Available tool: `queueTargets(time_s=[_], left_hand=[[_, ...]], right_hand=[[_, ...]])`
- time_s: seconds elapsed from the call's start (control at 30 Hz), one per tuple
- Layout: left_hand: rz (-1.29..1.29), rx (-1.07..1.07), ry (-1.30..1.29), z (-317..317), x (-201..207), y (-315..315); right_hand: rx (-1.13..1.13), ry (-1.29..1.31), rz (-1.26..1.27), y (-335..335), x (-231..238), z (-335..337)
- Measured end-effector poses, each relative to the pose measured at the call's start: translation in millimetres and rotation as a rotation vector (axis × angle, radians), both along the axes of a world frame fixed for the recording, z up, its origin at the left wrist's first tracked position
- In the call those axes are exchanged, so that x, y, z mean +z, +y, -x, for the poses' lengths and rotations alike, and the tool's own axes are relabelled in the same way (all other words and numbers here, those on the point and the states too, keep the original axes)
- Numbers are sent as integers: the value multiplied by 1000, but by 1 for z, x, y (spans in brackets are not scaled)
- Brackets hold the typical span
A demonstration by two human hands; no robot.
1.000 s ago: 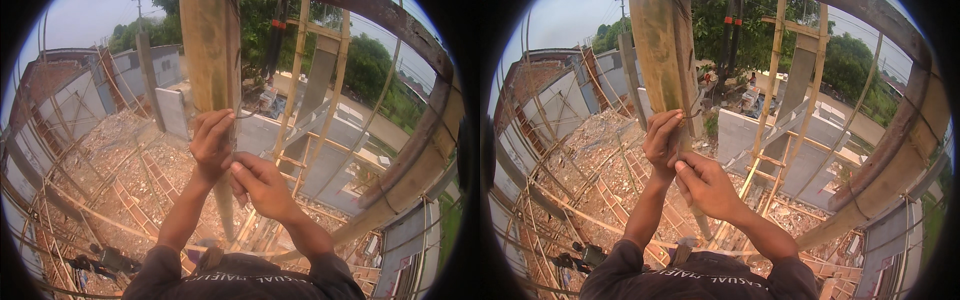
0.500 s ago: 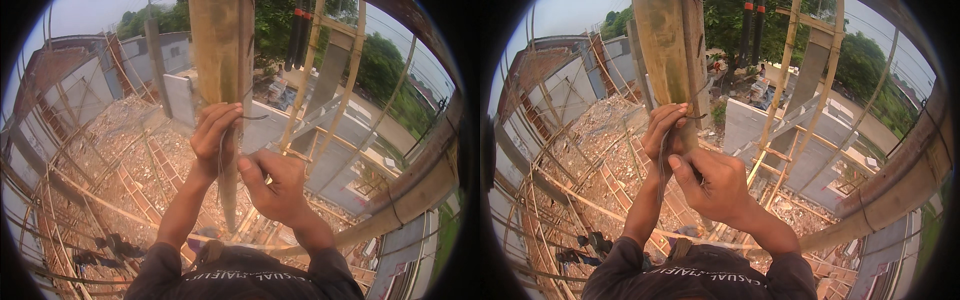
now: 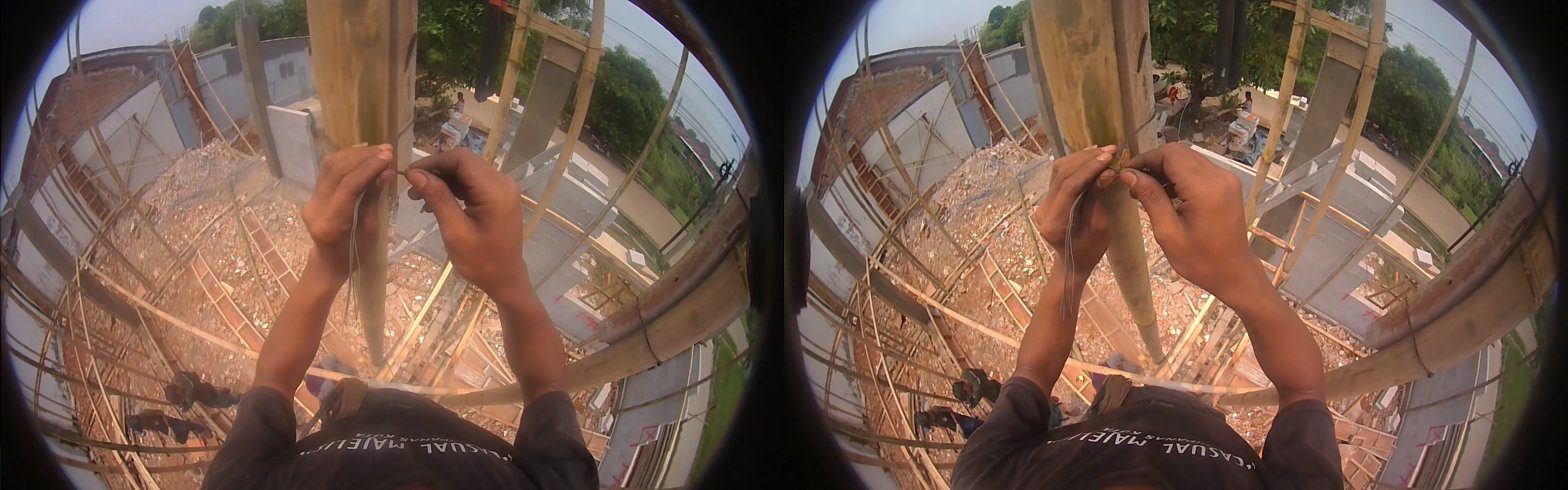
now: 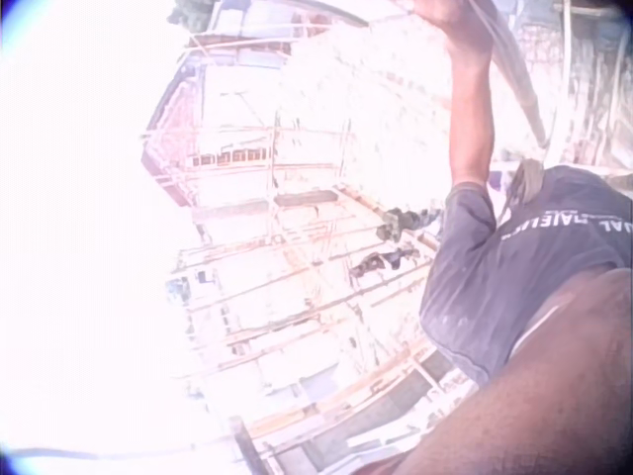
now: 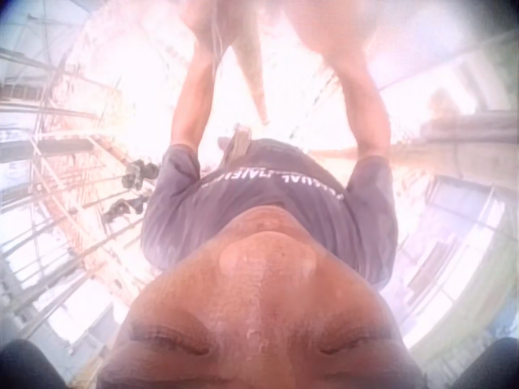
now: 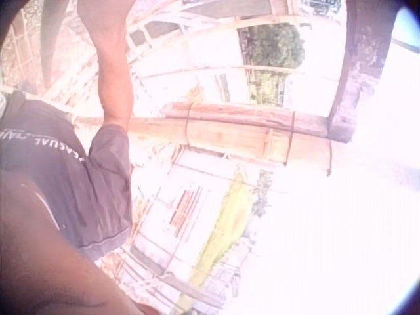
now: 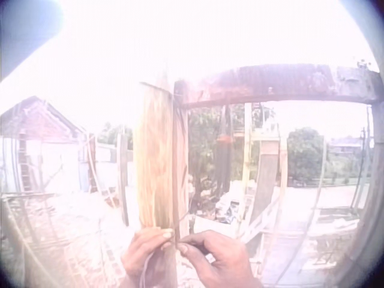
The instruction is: The person secures bamboo poles together using wire and pliers while standing on a bamboo scaffold. They wrap wire around pole joints, twist it by hand, and tighten it with pliers repeatedly.
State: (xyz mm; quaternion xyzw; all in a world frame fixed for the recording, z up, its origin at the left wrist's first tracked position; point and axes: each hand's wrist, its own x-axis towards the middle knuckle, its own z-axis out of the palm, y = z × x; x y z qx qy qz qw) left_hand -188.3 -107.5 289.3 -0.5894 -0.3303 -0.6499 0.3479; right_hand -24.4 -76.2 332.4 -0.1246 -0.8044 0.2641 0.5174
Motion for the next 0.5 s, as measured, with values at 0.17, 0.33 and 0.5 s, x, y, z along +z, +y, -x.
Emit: queueTargets(time_s=[0.17, 0.33, 0.5], left_hand=[[-60, 92, -57, 7, -3, -4], [-11, 88, -68, 28, -6, -5], [27, 28, -26, 33, -4, -7]], right_hand=[[20, 69, -98, 4, -8, 1], [54, 96, -3, 23, -13, -1], [94, 63, -124, 19, -7, -1]])
